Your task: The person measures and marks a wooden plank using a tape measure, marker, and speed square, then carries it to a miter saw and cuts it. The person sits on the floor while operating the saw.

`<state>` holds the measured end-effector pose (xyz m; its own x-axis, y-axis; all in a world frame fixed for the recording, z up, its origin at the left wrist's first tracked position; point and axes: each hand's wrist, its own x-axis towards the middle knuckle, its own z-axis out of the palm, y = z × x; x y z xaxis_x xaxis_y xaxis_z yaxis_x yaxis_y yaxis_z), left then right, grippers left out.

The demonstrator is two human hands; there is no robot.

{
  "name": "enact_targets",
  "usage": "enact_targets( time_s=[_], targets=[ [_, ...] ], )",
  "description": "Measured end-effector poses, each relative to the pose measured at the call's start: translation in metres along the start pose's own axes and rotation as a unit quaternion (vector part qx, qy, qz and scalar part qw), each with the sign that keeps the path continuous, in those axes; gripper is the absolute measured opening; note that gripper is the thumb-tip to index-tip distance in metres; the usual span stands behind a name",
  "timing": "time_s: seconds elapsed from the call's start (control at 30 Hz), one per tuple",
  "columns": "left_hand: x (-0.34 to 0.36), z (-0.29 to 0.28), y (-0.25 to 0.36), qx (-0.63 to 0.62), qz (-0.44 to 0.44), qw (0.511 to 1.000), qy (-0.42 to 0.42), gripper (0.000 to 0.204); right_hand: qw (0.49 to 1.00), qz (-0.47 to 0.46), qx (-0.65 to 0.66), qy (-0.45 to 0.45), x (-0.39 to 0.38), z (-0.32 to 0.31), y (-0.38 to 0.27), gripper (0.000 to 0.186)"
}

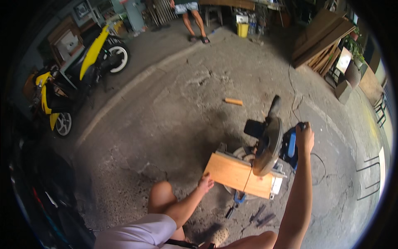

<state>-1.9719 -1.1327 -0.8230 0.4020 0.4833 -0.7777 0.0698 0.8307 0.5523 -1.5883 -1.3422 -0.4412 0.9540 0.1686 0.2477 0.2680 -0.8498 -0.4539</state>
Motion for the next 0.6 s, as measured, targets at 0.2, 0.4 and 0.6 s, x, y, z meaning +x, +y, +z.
enact_targets(
  time_s=[0.2,0.4,0.6],
  targets=[
    [-0.083,0.045,0.027,-0.038,0.19,0.98,0.037,0.03,0.999,0.008,-0.035,0.026,0.003,0.002,0.013,0.039],
    [-0.177,0.036,0.164,0.06,0.501,0.856,0.113,0.035,0.998,0.016,-0.05,0.017,-0.003,0.001,0.005,0.04],
    [-0.167,0.025,0.289,-0.173,0.395,0.899,-0.077,0.053,0.929,-0.213,0.135,0.272,-0.036,-0.04,-0.031,0.024]
  ],
)
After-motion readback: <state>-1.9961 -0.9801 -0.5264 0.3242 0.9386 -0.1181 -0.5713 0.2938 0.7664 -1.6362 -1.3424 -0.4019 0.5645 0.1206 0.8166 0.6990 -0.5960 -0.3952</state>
